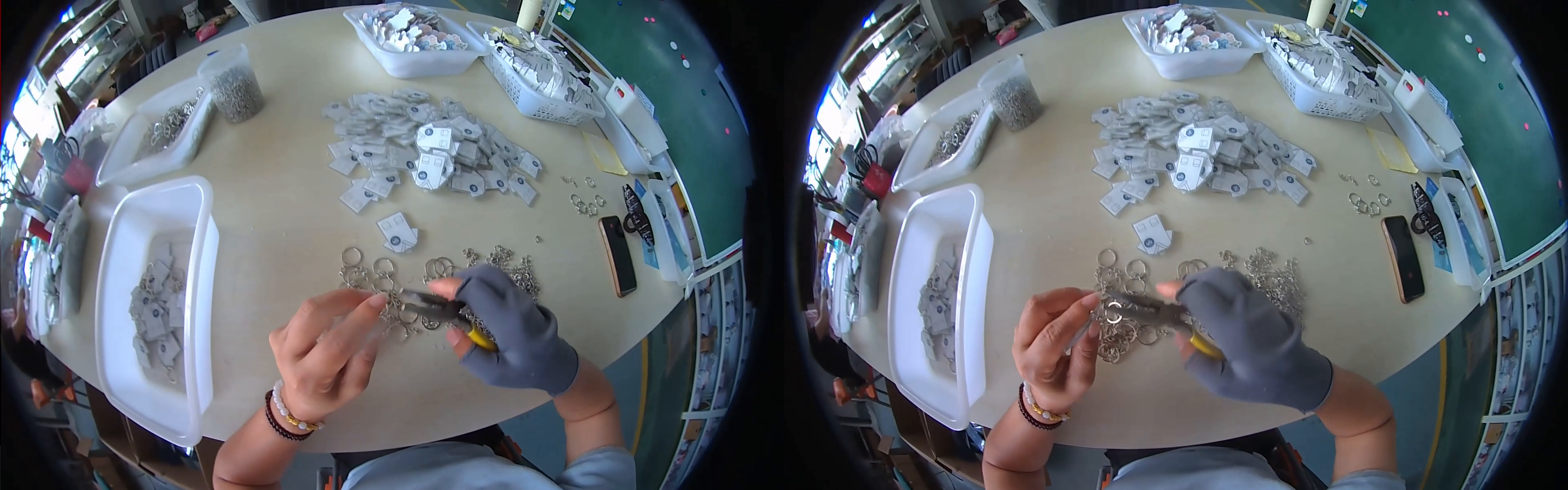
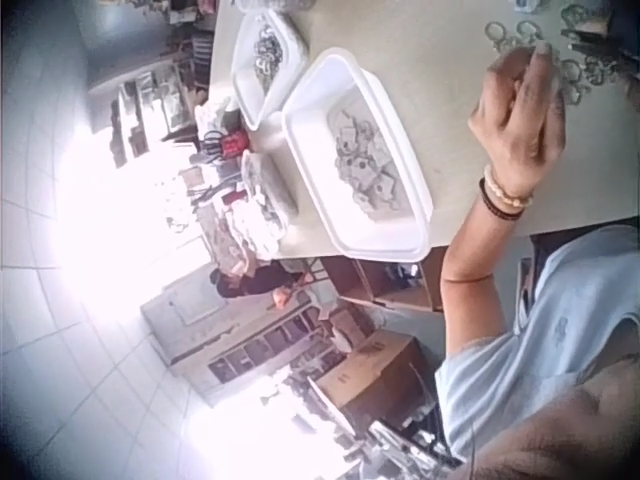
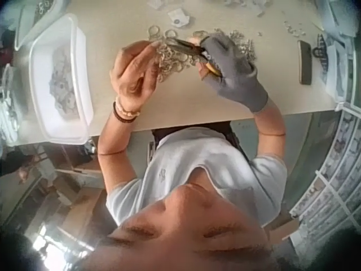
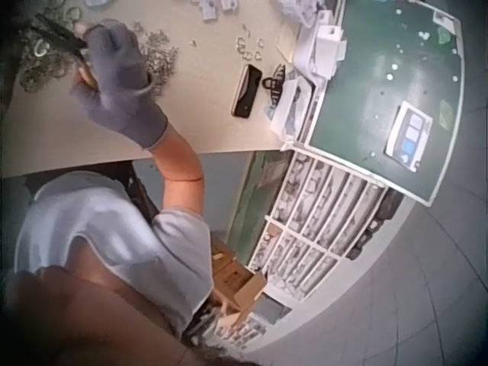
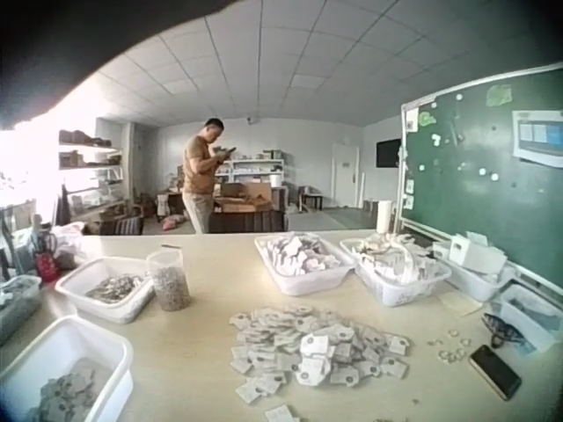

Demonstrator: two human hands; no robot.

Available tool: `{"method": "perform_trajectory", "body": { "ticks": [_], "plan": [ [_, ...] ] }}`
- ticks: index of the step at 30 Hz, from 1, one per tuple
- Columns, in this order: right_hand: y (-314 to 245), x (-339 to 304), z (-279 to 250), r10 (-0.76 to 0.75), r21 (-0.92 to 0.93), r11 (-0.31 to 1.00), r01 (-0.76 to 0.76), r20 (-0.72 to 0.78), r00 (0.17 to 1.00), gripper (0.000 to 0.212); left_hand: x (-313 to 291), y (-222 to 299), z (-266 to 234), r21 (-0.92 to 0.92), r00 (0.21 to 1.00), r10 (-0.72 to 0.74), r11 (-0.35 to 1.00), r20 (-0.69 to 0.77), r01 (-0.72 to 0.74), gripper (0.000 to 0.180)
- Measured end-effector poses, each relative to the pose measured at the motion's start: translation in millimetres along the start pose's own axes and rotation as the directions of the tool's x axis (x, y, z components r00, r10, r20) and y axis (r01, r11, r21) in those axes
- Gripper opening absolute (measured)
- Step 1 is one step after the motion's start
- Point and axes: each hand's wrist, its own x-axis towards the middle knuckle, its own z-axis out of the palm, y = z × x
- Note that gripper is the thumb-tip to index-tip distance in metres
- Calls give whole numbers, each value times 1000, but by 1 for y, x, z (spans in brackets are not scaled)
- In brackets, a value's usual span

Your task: The person assembles keychains by attaching metal chains and keychain rings to small plastic parts using pliers.

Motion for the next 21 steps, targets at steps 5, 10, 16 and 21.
{"method": "perform_trajectory", "body": {
  "ticks": [5,10,16,21],
  "plan": [
    [-7,0,9,-41,-65,997,39,-36,999,47,-5,2,-5,31,1000,13,999,-2,-13,45],
    [-8,-2,12,-71,-110,992,67,-31,997,46,-6,3,-3,58,1000,2,998,19,-3,47],
    [-14,-2,15,-48,-132,990,43,-35,998,36,-4,4,-7,219,994,91,971,57,-101,46],
    [-6,-2,16,-30,-146,989,29,-3,1000,29,-4,1,-6,211,993,93,972,73,-107,46]
  ]
}}
